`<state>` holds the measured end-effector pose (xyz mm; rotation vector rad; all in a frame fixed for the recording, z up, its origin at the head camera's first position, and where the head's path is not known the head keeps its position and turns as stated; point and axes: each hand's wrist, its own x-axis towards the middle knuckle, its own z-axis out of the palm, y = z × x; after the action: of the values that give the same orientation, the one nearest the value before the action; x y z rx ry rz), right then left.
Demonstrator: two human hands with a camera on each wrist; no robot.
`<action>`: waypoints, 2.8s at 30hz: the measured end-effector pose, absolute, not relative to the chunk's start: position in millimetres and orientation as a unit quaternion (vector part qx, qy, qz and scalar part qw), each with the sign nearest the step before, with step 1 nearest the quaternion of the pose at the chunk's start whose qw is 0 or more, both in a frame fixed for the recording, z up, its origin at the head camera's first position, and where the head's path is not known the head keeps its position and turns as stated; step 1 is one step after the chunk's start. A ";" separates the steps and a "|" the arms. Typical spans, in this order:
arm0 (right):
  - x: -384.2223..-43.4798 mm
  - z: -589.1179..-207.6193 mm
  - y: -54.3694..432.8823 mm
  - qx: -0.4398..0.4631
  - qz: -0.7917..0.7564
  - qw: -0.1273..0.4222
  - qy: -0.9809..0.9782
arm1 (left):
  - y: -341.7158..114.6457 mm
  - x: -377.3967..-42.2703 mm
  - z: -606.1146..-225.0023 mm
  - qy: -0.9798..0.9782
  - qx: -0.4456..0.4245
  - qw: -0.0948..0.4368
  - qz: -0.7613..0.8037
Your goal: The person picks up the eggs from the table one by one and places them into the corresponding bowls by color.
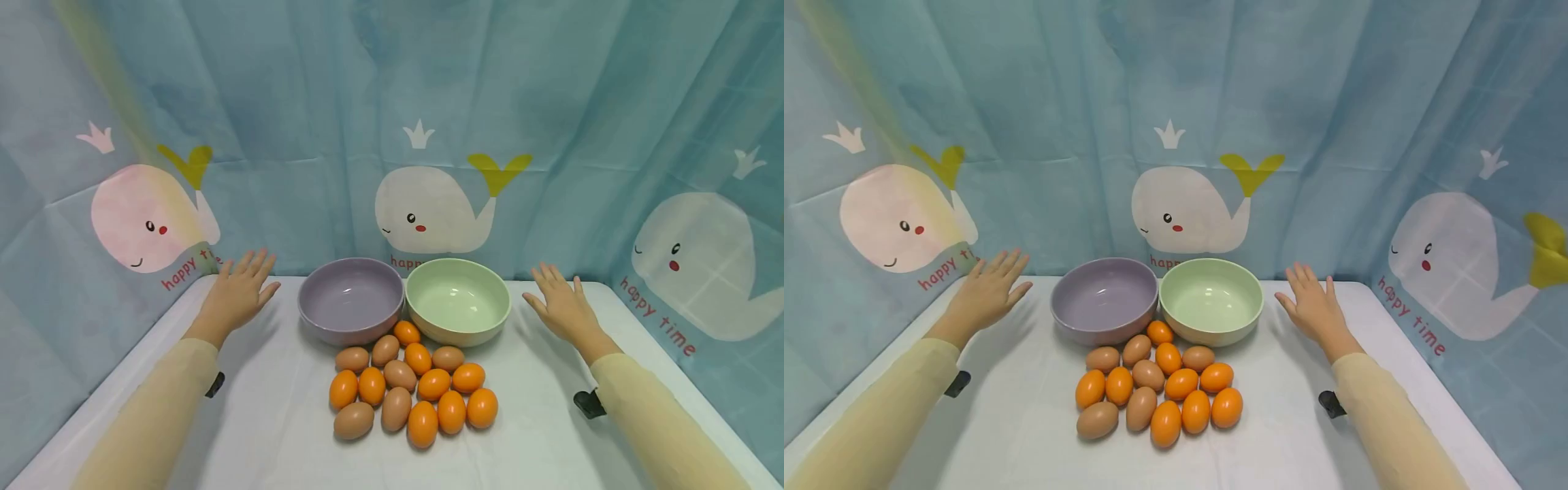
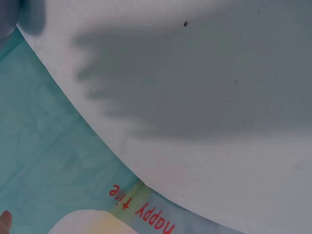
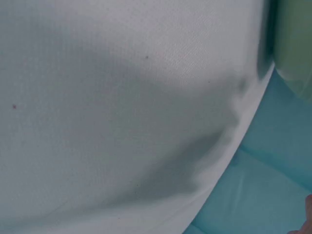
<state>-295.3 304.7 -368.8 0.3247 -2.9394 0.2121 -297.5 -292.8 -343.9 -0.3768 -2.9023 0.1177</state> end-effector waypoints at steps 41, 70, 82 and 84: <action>-257.6 -375.1 261.0 0.172 0.194 0.107 -0.960 | -266.7 -274.4 -352.9 -0.976 -0.185 0.114 0.006; -250.6 -381.4 245.4 0.076 0.395 0.027 -0.915 | -250.7 -241.7 -359.2 -0.971 -0.183 0.132 -0.084; -248.4 -384.3 239.9 0.040 0.458 0.002 -0.888 | -244.3 -226.8 -361.7 -0.966 -0.175 0.147 -0.117; -247.5 -384.6 238.7 0.042 0.475 0.000 -0.879 | -242.2 -223.4 -361.0 -0.964 -0.179 0.155 -0.123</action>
<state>-247.5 238.7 -384.6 0.1306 -2.7604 1.4932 -223.4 -242.2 -361.0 -0.5139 -2.7606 -0.3512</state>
